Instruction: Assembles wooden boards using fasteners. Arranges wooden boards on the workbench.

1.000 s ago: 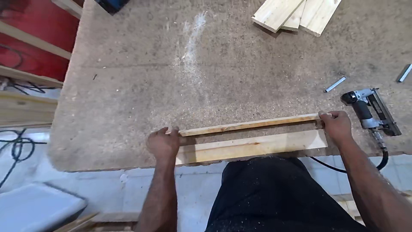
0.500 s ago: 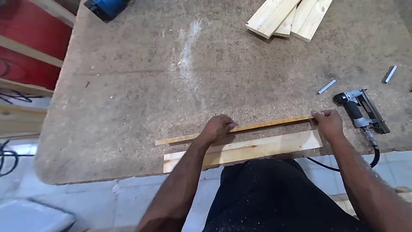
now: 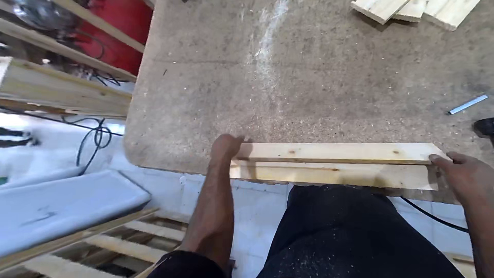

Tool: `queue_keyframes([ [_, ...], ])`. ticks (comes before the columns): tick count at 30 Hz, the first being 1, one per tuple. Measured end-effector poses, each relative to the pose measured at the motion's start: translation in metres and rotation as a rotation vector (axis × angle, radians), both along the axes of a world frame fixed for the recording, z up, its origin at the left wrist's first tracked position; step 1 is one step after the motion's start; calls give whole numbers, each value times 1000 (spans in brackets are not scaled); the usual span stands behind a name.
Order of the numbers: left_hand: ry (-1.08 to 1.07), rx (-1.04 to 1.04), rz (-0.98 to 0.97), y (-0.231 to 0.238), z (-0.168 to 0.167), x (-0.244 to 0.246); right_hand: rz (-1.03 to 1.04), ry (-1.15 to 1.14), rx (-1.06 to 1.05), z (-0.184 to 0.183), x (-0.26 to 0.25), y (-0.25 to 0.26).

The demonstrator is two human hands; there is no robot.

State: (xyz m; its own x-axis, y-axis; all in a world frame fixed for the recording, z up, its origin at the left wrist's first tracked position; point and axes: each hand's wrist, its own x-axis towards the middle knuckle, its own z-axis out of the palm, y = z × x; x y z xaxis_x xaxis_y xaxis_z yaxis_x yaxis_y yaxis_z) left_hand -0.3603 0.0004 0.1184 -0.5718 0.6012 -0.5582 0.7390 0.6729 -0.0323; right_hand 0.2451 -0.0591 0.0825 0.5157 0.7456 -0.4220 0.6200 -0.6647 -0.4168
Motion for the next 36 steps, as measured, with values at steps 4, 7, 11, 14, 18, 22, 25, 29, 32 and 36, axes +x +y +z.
queue_keyframes([
  [4, -42, 101, 74, -44, -35, -14, 29, -33, -9, -21, -6, -12],
  [7, -237, 441, 264, -55, -40, -22, -20, 2, 36, -22, 0, -10],
  [11, -337, 641, 361, -46, -41, -28, -55, 60, 102, -23, -1, -5],
  [14, -300, 589, 330, -51, -60, -36, -15, 33, 96, -37, -6, -9],
  [18, -290, 567, 306, -64, -81, -42, 27, -48, 72, -46, -5, -14],
  [22, -313, 514, 306, -65, -66, -41, -27, -21, 28, -41, -1, -8],
  [25, -366, 505, 256, -72, -59, -40, -97, 94, 47, -32, 3, -7],
  [29, -507, 603, 207, -83, -81, -56, -133, 207, 96, -39, 29, -15],
  [32, -565, 646, 241, -91, -88, -63, -130, 273, 91, -43, 43, -18],
  [36, -423, 611, 288, -96, -74, -48, -92, 300, 82, -44, 49, -22],
])
